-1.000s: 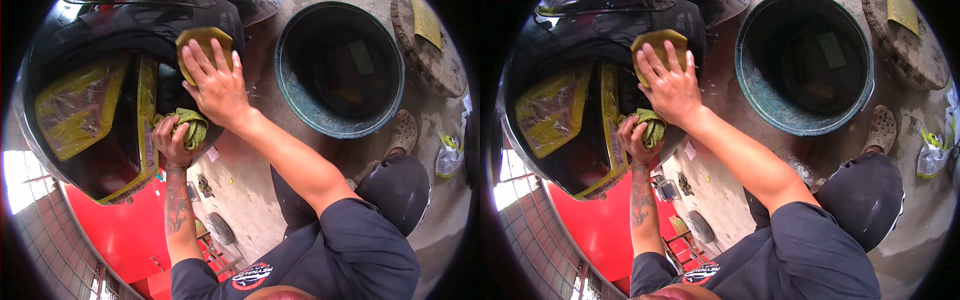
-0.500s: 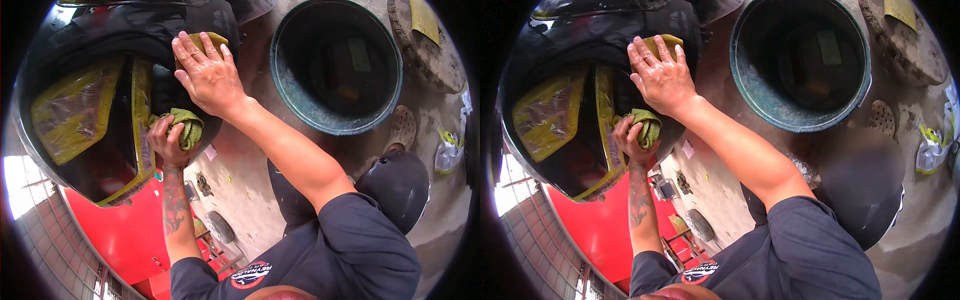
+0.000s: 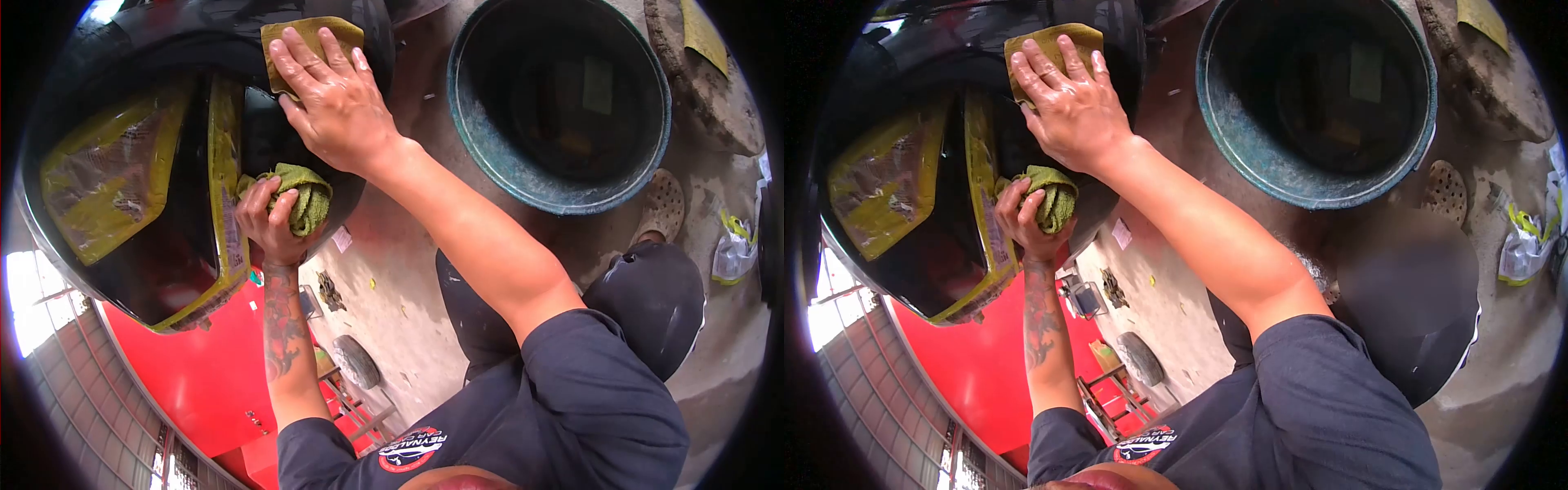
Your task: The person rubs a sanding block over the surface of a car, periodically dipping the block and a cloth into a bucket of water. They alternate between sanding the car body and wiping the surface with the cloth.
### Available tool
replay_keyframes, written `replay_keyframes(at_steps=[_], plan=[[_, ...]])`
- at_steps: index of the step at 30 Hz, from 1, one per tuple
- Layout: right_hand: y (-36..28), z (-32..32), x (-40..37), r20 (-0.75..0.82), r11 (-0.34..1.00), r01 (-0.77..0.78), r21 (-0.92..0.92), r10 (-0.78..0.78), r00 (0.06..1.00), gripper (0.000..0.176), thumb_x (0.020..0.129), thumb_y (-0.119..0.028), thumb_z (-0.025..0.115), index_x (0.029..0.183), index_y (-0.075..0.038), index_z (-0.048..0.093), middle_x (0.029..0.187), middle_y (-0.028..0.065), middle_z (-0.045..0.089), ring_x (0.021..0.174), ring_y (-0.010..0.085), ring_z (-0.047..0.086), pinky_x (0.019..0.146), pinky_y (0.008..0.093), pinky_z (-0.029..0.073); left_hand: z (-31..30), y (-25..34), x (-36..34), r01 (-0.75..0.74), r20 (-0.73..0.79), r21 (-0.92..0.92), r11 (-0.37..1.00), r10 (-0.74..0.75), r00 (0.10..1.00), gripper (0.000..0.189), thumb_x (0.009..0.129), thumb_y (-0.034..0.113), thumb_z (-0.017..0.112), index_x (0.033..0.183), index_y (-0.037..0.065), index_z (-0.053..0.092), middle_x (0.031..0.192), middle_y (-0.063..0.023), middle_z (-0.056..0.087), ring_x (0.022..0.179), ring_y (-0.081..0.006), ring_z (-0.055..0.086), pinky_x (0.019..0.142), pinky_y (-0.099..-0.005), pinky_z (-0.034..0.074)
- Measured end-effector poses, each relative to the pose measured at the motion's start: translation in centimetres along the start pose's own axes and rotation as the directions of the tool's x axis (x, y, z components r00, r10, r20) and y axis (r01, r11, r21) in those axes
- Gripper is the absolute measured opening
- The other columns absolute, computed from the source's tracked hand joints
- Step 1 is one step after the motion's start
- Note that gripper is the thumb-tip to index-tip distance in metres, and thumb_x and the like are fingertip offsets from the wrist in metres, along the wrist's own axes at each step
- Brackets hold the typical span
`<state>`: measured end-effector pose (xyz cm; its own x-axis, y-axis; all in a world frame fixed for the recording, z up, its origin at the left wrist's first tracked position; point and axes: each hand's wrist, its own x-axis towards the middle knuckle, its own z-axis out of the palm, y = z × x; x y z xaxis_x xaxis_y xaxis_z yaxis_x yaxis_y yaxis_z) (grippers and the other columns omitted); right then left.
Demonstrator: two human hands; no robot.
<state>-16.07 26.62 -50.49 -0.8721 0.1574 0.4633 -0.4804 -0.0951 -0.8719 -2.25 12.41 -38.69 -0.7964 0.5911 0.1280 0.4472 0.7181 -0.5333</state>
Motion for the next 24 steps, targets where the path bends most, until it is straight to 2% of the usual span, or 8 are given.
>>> replay_keyframes(at_steps=[4,6,9,13,16,17,21,24], plan=[[0.8,-0.9,-4.2,0.086,0.997,-0.069,0.027,0.066,0.994,0.070,0.093,-0.024,0.067,0.158,-0.014,0.042,0.165,0.0121,0.038,0.151,0.0453,0.033,0.116,0.0669,0.032,0.2,-0.2,0.2,-0.005,-0.009,-0.025,1.000,0.004,1.000,0.064,0.076,0.047,0.085,0.124,0.018,0.054,0.131,-0.0106,0.058,0.118,-0.0348,0.057,0.101,-0.0535,0.045],[1.5,-0.1,-5.7,0.063,0.985,-0.123,0.119,0.117,0.991,0.072,0.095,-0.024,0.066,0.161,-0.015,0.037,0.168,0.0128,0.033,0.152,0.0472,0.029,0.117,0.0678,0.029,0.1,-0.1,0.2,-0.001,-0.010,-0.026,1.000,0.001,1.000,0.065,0.075,0.045,0.086,0.124,0.018,0.054,0.131,-0.0104,0.058,0.118,-0.0349,0.057,0.101,-0.0535,0.045],[2.6,0.9,-4.0,0.011,0.977,-0.133,0.167,0.133,0.991,0.070,0.099,-0.029,0.062,0.161,-0.013,0.034,0.167,0.0148,0.033,0.152,0.0500,0.026,0.117,0.0690,0.027,0.2,-0.1,0.1,0.001,-0.007,-0.017,1.000,-0.001,1.000,0.066,0.072,0.042,0.087,0.125,0.019,0.054,0.130,-0.0101,0.058,0.119,-0.0351,0.056,0.102,-0.0530,0.044],[3.6,1.8,-1.1,-0.048,0.961,-0.196,0.193,0.209,0.977,0.070,0.102,-0.039,0.058,0.159,-0.006,0.036,0.166,0.0173,0.034,0.153,0.0449,0.026,0.118,0.0669,0.026,-0.2,0.1,0.0,0.010,0.009,-0.016,1.000,-0.010,1.000,0.064,0.073,0.040,0.087,0.124,0.020,0.054,0.130,-0.0091,0.058,0.119,-0.0350,0.057,0.101,-0.0524,0.044],[1.3,3.2,-8.0,-0.053,0.966,-0.164,0.202,0.178,0.983,0.091,0.095,-0.037,0.069,0.166,-0.010,0.019,0.173,0.0153,0.017,0.155,0.0465,0.021,0.119,0.0682,0.021,0.5,0.1,0.4,0.019,-0.045,-0.014,1.000,-0.020,0.999,0.056,0.077,0.042,0.086,0.120,0.021,0.056,0.128,-0.0072,0.059,0.117,-0.0344,0.059,0.098,-0.0515,0.044],[1.0,3.9,-10.4,0.020,0.961,-0.172,0.217,0.172,0.985,0.101,0.090,-0.035,0.074,0.168,-0.013,0.013,0.175,0.0134,0.010,0.157,0.0459,0.014,0.121,0.0687,0.016,0.3,0.1,0.3,0.023,-0.038,-0.021,1.000,-0.023,0.999,0.056,0.077,0.042,0.085,0.120,0.021,0.056,0.129,-0.0072,0.059,0.117,-0.0345,0.059,0.098,-0.0514,0.044],[3.6,3.3,-8.2,0.072,0.981,-0.148,0.127,0.140,0.988,0.095,0.093,-0.045,0.068,0.168,-0.024,0.013,0.176,0.0082,0.006,0.161,0.0403,0.002,0.123,0.0674,0.011,0.1,0.2,0.3,0.022,-0.020,-0.019,1.000,-0.022,1.000,0.057,0.077,0.043,0.085,0.120,0.021,0.056,0.128,-0.0067,0.059,0.117,-0.0343,0.058,0.099,-0.0510,0.044],[4.3,3.2,-8.1,0.075,0.989,-0.115,0.092,0.108,0.991,0.095,0.094,-0.051,0.066,0.169,-0.027,0.012,0.176,0.0053,0.005,0.161,0.0373,0.001,0.122,0.0676,0.012,0.1,-0.1,0.2,0.003,0.003,-0.004,1.000,-0.003,1.000,0.062,0.077,0.045,0.085,0.123,0.019,0.053,0.129,-0.0096,0.057,0.119,-0.0347,0.056,0.101,-0.0528,0.044]])
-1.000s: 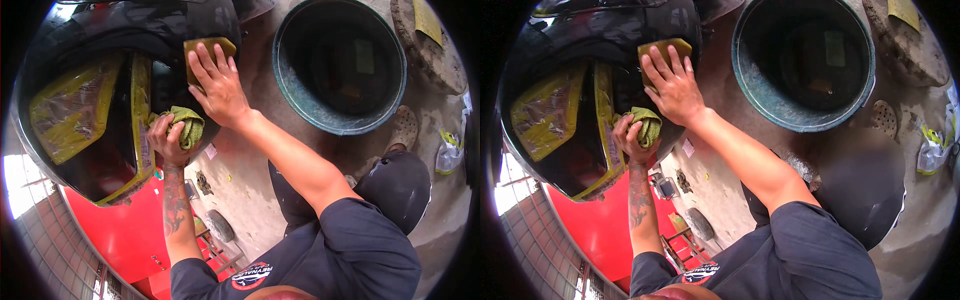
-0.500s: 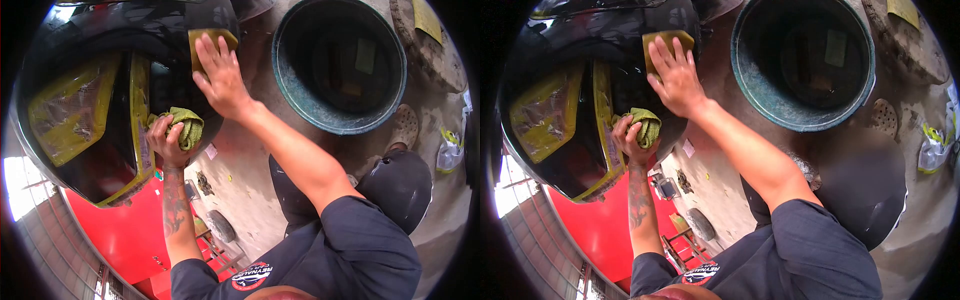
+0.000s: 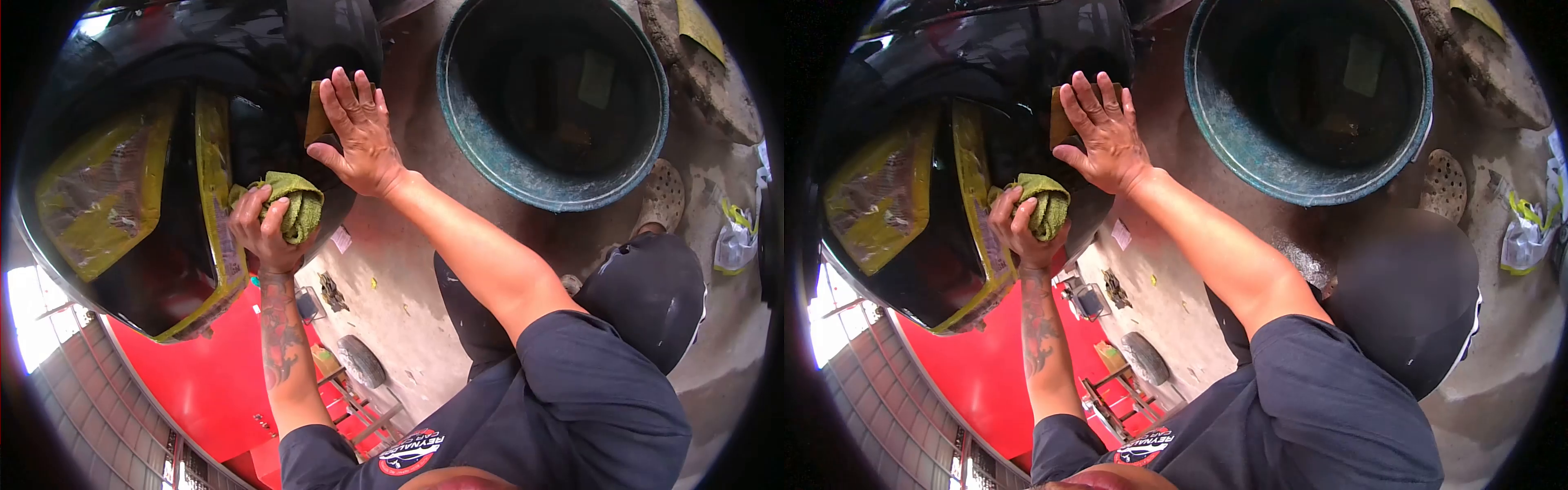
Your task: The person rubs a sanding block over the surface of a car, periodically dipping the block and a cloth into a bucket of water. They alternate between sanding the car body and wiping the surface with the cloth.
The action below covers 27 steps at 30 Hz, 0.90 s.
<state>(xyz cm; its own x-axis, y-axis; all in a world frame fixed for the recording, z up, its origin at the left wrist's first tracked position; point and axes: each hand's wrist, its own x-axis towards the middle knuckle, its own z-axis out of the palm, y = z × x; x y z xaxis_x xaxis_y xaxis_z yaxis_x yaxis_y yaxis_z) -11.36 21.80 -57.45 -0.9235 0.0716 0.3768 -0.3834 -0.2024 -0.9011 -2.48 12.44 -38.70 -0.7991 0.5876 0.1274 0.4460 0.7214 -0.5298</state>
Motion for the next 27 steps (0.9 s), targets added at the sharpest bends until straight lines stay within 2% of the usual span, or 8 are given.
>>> replay_keyframes(at_steps=[1,4,8,11,14,20,22,27], plan=[[0.1,-0.1,-0.2,0.011,0.999,0.014,-0.045,-0.013,1.000,0.099,0.093,-0.055,0.067,0.169,-0.022,0.012,0.176,0.0095,0.006,0.161,0.0364,0.003,0.123,0.0662,0.012,0.0,-0.1,-0.2,-0.006,0.012,0.010,1.000,0.006,1.000,0.065,0.077,0.046,0.085,0.125,0.019,0.052,0.130,-0.0110,0.056,0.120,-0.0349,0.055,0.102,-0.0537,0.044],[-0.9,-0.4,-2.8,-0.077,0.961,-0.172,0.215,0.192,0.978,0.108,0.088,-0.062,0.069,0.168,-0.016,0.013,0.175,0.0153,0.007,0.161,0.0379,0.006,0.124,0.0644,0.012,0.0,0.0,-0.2,-0.005,0.001,0.002,1.000,0.005,1.000,0.064,0.078,0.046,0.085,0.125,0.018,0.052,0.130,-0.0112,0.057,0.120,-0.0350,0.056,0.102,-0.0535,0.045],[-0.3,-1.0,-4.3,-0.046,0.995,-0.089,0.044,0.091,0.995,0.123,0.078,-0.068,0.076,0.168,-0.012,0.014,0.174,0.0181,0.009,0.161,0.0395,0.007,0.124,0.0628,0.011,0.1,0.4,0.2,0.017,-0.040,-0.028,0.999,-0.018,0.999,0.059,0.076,0.042,0.086,0.121,0.021,0.055,0.130,-0.0066,0.058,0.119,-0.0343,0.057,0.099,-0.0506,0.045],[-1.0,-1.4,-4.0,0.097,0.998,0.011,-0.056,-0.006,0.995,0.118,0.081,-0.064,0.075,0.168,-0.013,0.013,0.174,0.0168,0.009,0.161,0.0391,0.007,0.124,0.0650,0.008,0.5,0.1,-0.1,0.011,-0.061,-0.037,0.999,-0.013,0.998,0.060,0.076,0.043,0.086,0.123,0.021,0.055,0.131,-0.0071,0.058,0.119,-0.0348,0.057,0.100,-0.0508,0.045],[-1.5,0.2,-3.6,0.082,0.977,-0.065,-0.204,0.083,0.993,0.110,0.086,-0.058,0.072,0.168,-0.014,0.012,0.175,0.0156,0.007,0.161,0.0381,0.005,0.122,0.0686,0.006,0.4,0.2,0.0,0.012,-0.056,-0.045,0.999,-0.014,0.998,0.061,0.077,0.044,0.085,0.124,0.021,0.054,0.131,-0.0073,0.058,0.119,-0.0351,0.057,0.100,-0.0511,0.045],[-1.4,0.3,4.0,-0.190,0.963,-0.237,0.129,0.259,0.947,0.089,0.101,-0.055,0.054,0.167,-0.011,0.015,0.174,0.0184,0.010,0.159,0.0422,0.009,0.122,0.0688,0.007,0.5,0.0,-0.2,0.008,-0.051,-0.042,0.999,-0.010,0.999,0.061,0.077,0.045,0.085,0.124,0.021,0.054,0.130,-0.0080,0.058,0.118,-0.0354,0.057,0.100,-0.0516,0.045],[-0.8,-1.0,7.1,-0.135,0.947,-0.296,0.128,0.312,0.940,0.085,0.103,-0.056,0.049,0.166,-0.008,0.018,0.173,0.0186,0.013,0.159,0.0427,0.013,0.123,0.0660,0.011,0.2,0.1,-0.3,0.001,-0.035,-0.029,1.000,-0.002,0.999,0.060,0.078,0.045,0.084,0.124,0.021,0.054,0.130,-0.0086,0.058,0.117,-0.0357,0.057,0.099,-0.0519,0.046],[-3.5,2.5,-1.0,-0.214,0.980,-0.190,0.052,0.197,0.957,0.084,0.104,-0.058,0.046,0.166,-0.008,0.019,0.172,0.0183,0.019,0.157,0.0460,0.016,0.121,0.0684,0.014,0.8,-0.2,-0.1,-0.029,-0.074,-0.035,0.999,0.026,0.997,0.060,0.081,0.048,0.082,0.126,0.020,0.052,0.130,-0.0110,0.057,0.115,-0.0370,0.057,0.097,-0.0524,0.049]])
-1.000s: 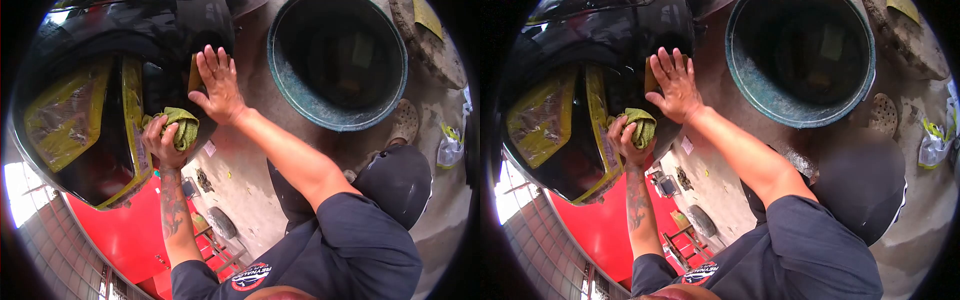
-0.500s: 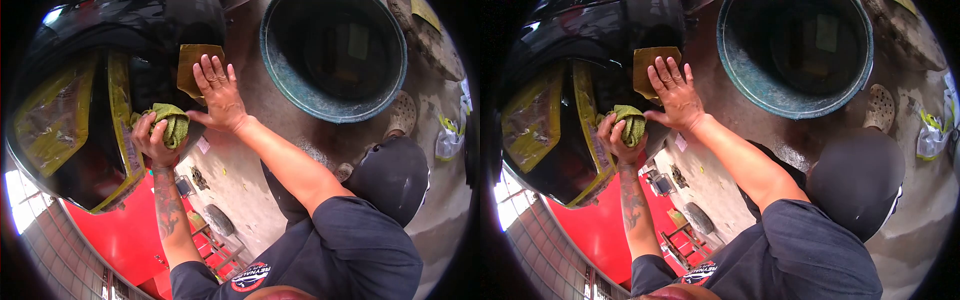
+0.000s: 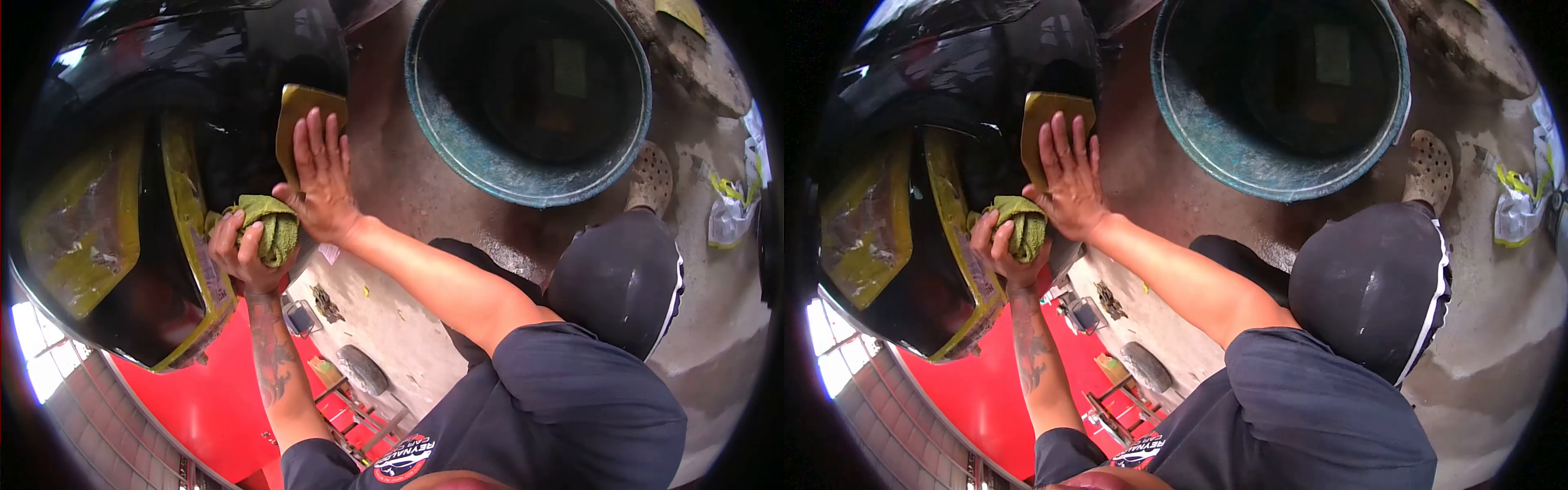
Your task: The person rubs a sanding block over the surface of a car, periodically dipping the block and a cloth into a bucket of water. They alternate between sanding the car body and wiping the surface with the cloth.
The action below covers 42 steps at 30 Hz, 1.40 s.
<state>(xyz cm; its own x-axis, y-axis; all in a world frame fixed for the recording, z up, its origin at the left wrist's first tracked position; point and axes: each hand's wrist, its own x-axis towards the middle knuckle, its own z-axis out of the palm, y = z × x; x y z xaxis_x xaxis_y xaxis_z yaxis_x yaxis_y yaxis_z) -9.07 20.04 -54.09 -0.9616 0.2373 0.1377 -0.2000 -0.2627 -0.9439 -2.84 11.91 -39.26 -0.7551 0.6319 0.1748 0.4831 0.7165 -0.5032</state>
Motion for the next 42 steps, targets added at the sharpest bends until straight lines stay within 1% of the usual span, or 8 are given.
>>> replay_keyframes(at_steps=[2,7,14,19,26,31,37,42], plan=[[0.0,0.2,-0.6,-0.008,1.000,-0.013,0.006,0.013,1.000,0.085,0.103,-0.060,0.046,0.165,-0.007,0.021,0.171,0.0184,0.021,0.157,0.0454,0.017,0.121,0.0689,0.013,-0.2,0.0,-0.1,-0.001,0.011,-0.012,1.000,0.001,1.000,0.061,0.082,0.049,0.081,0.126,0.020,0.052,0.130,-0.0112,0.056,0.116,-0.0370,0.057,0.098,-0.0529,0.049],[2.4,-1.8,11.1,0.074,0.961,-0.239,0.136,0.231,0.970,0.083,0.103,-0.065,0.042,0.163,-0.008,0.030,0.170,0.0161,0.027,0.157,0.0415,0.019,0.124,0.0629,0.010,-0.3,0.1,-0.2,0.007,0.013,-0.013,1.000,-0.007,1.000,0.062,0.082,0.051,0.081,0.127,0.020,0.052,0.131,-0.0109,0.055,0.117,-0.0368,0.056,0.099,-0.0544,0.049],[2.0,0.3,-2.0,0.017,0.973,-0.173,0.152,0.172,0.985,0.083,0.104,-0.056,0.050,0.166,-0.010,0.022,0.173,0.0130,0.019,0.159,0.0406,0.012,0.124,0.0617,0.011,0.1,0.1,0.0,0.005,-0.002,0.001,1.000,-0.005,1.000,0.061,0.083,0.051,0.081,0.126,0.019,0.052,0.131,-0.0111,0.056,0.116,-0.0366,0.056,0.099,-0.0539,0.049],[4.5,-1.8,11.3,0.129,0.917,-0.333,0.218,0.312,0.941,0.085,0.102,-0.060,0.050,0.165,-0.010,0.023,0.173,0.0125,0.021,0.159,0.0405,0.014,0.124,0.0617,0.013,-0.2,0.2,0.0,0.006,0.002,0.005,1.000,-0.006,1.000,0.059,0.084,0.051,0.079,0.125,0.019,0.052,0.131,-0.0113,0.055,0.116,-0.0367,0.056,0.098,-0.0538,0.049],[2.5,-0.6,-2.3,0.156,0.986,-0.148,0.080,0.134,0.979,0.090,0.103,-0.052,0.052,0.168,-0.011,0.005,0.174,0.0183,0.005,0.159,0.0452,0.005,0.123,0.0638,0.010,-0.2,0.1,-0.2,0.009,0.015,0.018,1.000,-0.009,1.000,0.060,0.085,0.052,0.079,0.126,0.019,0.051,0.131,-0.0111,0.056,0.118,-0.0365,0.055,0.098,-0.0542,0.048],[3.1,-2.9,10.3,0.172,0.964,-0.242,0.111,0.221,0.960,0.085,0.104,-0.063,0.044,0.165,-0.008,0.022,0.172,0.0155,0.019,0.159,0.0409,0.013,0.126,0.0583,0.012,0.0,0.1,-0.1,0.012,0.004,0.007,1.000,-0.012,1.000,0.059,0.084,0.053,0.079,0.126,0.020,0.052,0.130,-0.0105,0.056,0.117,-0.0365,0.056,0.098,-0.0537,0.048],[0.7,-2.1,1.0,0.193,0.994,-0.086,0.064,0.072,0.979,0.091,0.102,-0.061,0.046,0.168,-0.012,0.007,0.174,0.0171,0.008,0.159,0.0462,0.004,0.122,0.0669,0.013,-0.3,0.0,-0.5,0.009,0.018,0.010,1.000,-0.010,1.000,0.058,0.084,0.051,0.079,0.126,0.021,0.052,0.131,-0.0096,0.056,0.116,-0.0364,0.056,0.098,-0.0529,0.047],[1.3,-2.9,8.6,0.190,0.987,-0.152,0.053,0.140,0.972,0.085,0.103,-0.063,0.045,0.166,-0.011,0.021,0.172,0.0146,0.020,0.158,0.0438,0.015,0.123,0.0648,0.013,-0.2,0.0,-0.1,0.002,0.001,0.004,1.000,-0.002,1.000,0.058,0.082,0.051,0.080,0.124,0.021,0.054,0.130,-0.0094,0.057,0.115,-0.0362,0.057,0.098,-0.0525,0.046]])
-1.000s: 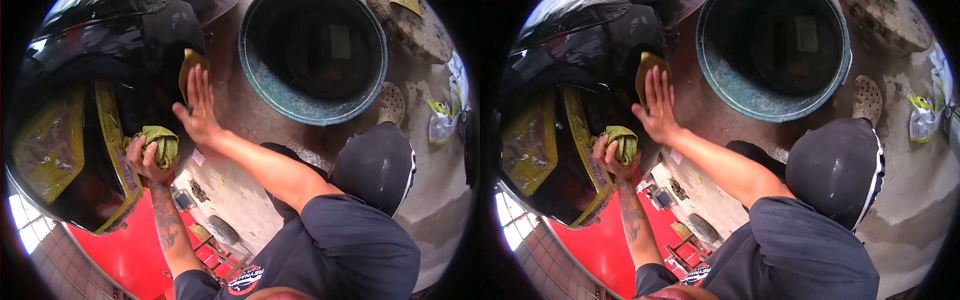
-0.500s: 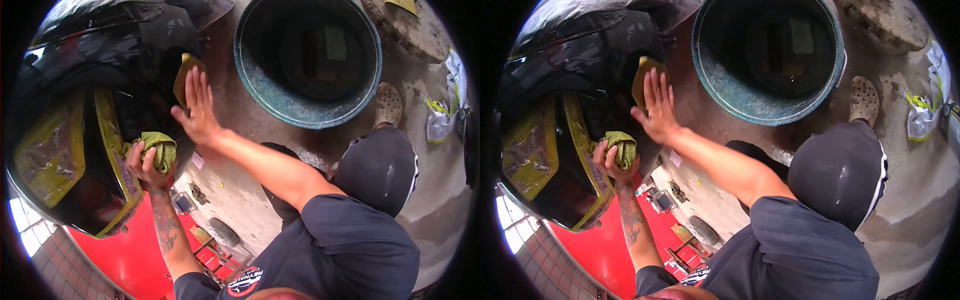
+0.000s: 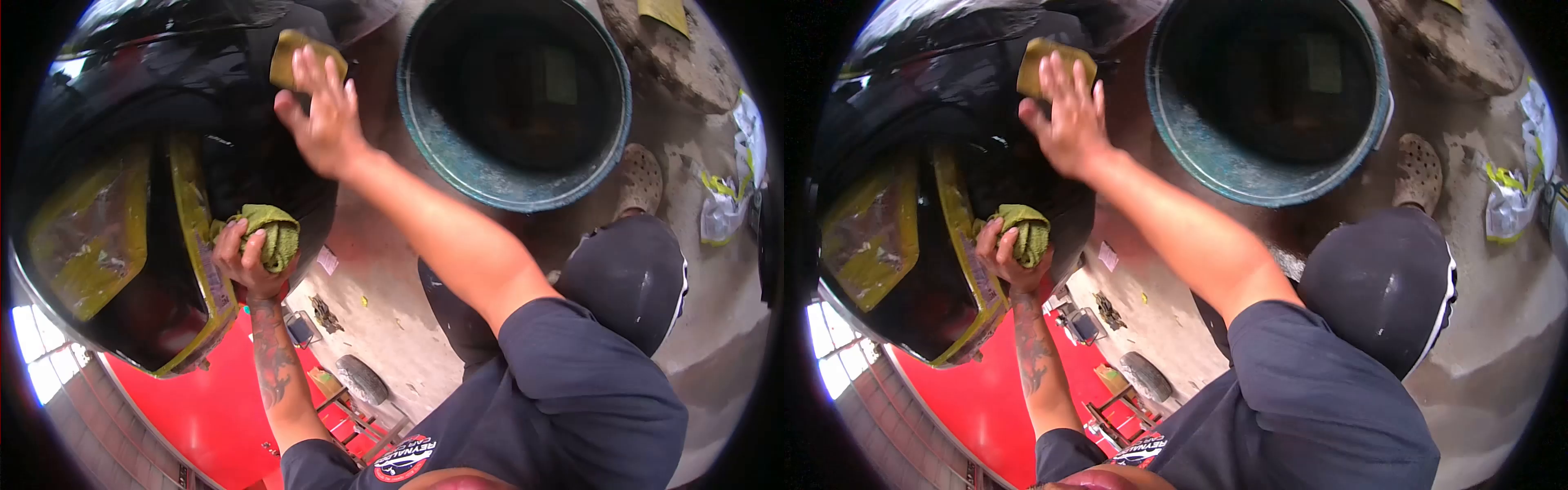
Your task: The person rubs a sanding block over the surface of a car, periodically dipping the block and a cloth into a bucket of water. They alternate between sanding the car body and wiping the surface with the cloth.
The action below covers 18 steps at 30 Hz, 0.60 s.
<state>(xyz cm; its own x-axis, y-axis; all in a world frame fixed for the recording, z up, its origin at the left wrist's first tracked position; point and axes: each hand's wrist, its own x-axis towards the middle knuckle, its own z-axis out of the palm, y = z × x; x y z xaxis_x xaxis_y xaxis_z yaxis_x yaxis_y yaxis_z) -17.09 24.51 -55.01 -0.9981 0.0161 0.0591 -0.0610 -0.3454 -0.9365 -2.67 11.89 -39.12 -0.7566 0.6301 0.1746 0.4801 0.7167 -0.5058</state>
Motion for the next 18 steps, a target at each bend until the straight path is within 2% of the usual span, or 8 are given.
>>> replay_keyframes(at_steps=[1,4,7,10,13,14,17,18], plan=[[-0.7,-0.8,2.4,0.024,1.000,-0.007,-0.017,0.007,1.000,0.081,0.104,-0.061,0.046,0.164,-0.010,0.027,0.171,0.0143,0.024,0.158,0.0419,0.018,0.124,0.0626,0.014,0.0,0.0,0.0,0.001,0.013,0.006,1.000,-0.001,1.000,0.061,0.081,0.051,0.081,0.125,0.020,0.054,0.130,-0.0107,0.057,0.117,-0.0364,0.057,0.099,-0.0532,0.047],[-1.8,-0.4,1.7,-0.011,0.999,0.046,-0.029,-0.046,0.999,0.080,0.104,-0.057,0.050,0.164,-0.011,0.027,0.171,0.0140,0.024,0.158,0.0420,0.018,0.124,0.0615,0.016,-0.2,-0.2,-0.5,0.005,0.033,0.023,1.000,-0.006,0.999,0.066,0.077,0.050,0.084,0.126,0.018,0.054,0.130,-0.0128,0.057,0.118,-0.0368,0.057,0.101,-0.0546,0.047],[-2.4,0.6,-4.8,0.010,0.981,0.176,-0.081,-0.176,0.984,0.080,0.103,-0.049,0.055,0.167,-0.016,0.021,0.173,0.0124,0.019,0.158,0.0430,0.016,0.121,0.0680,0.016,-0.2,0.0,-0.2,0.011,0.025,0.001,1.000,-0.011,1.000,0.066,0.075,0.047,0.086,0.125,0.019,0.054,0.130,-0.0113,0.057,0.117,-0.0363,0.057,0.100,-0.0532,0.045],[-1.8,0.4,-3.6,0.016,0.958,0.253,-0.135,-0.253,0.967,0.079,0.103,-0.050,0.054,0.167,-0.018,0.021,0.173,0.0113,0.020,0.158,0.0418,0.016,0.120,0.0704,0.015,-0.2,-0.1,-0.3,0.012,0.026,0.005,1.000,-0.012,1.000,0.065,0.075,0.047,0.086,0.125,0.020,0.054,0.131,-0.0108,0.057,0.117,-0.0364,0.057,0.100,-0.0530,0.045],[-1.8,-0.7,2.7,0.079,0.988,0.114,-0.100,-0.106,0.991,0.081,0.102,-0.054,0.055,0.167,-0.018,0.023,0.173,0.0083,0.021,0.158,0.0407,0.017,0.122,0.0669,0.016,-0.3,0.0,-0.2,0.016,0.030,0.005,1.000,-0.016,0.999,0.064,0.076,0.048,0.086,0.125,0.021,0.055,0.131,-0.0103,0.057,0.117,-0.0366,0.058,0.099,-0.0530,0.046],[-1.9,-0.9,3.6,0.092,0.988,0.105,-0.111,-0.095,0.991,0.082,0.101,-0.054,0.056,0.166,-0.017,0.023,0.173,0.0100,0.021,0.158,0.0419,0.017,0.122,0.0658,0.016,-0.3,0.1,-0.1,0.021,0.027,0.011,1.000,-0.022,0.999,0.063,0.076,0.049,0.085,0.124,0.021,0.055,0.131,-0.0099,0.057,0.117,-0.0365,0.058,0.098,-0.0532,0.046],[-2.0,0.6,-0.8,0.008,0.983,0.152,-0.103,-0.152,0.988,0.084,0.101,-0.054,0.057,0.167,-0.016,0.020,0.173,0.0116,0.019,0.158,0.0424,0.014,0.122,0.0666,0.016,-0.2,0.0,-0.2,0.014,0.022,0.017,1.000,-0.015,1.000,0.063,0.077,0.050,0.085,0.124,0.021,0.054,0.131,-0.0098,0.057,0.118,-0.0366,0.058,0.098,-0.0536,0.046],[-1.9,0.8,-3.0,0.023,0.978,0.164,-0.126,-0.163,0.986,0.087,0.100,-0.054,0.057,0.168,-0.016,0.017,0.174,0.0125,0.016,0.159,0.0424,0.012,0.122,0.0672,0.015,-0.3,0.0,-0.3,0.017,0.035,0.029,0.999,-0.018,0.999,0.064,0.077,0.051,0.084,0.124,0.021,0.053,0.131,-0.0101,0.057,0.118,-0.0369,0.057,0.099,-0.0541,0.046]])
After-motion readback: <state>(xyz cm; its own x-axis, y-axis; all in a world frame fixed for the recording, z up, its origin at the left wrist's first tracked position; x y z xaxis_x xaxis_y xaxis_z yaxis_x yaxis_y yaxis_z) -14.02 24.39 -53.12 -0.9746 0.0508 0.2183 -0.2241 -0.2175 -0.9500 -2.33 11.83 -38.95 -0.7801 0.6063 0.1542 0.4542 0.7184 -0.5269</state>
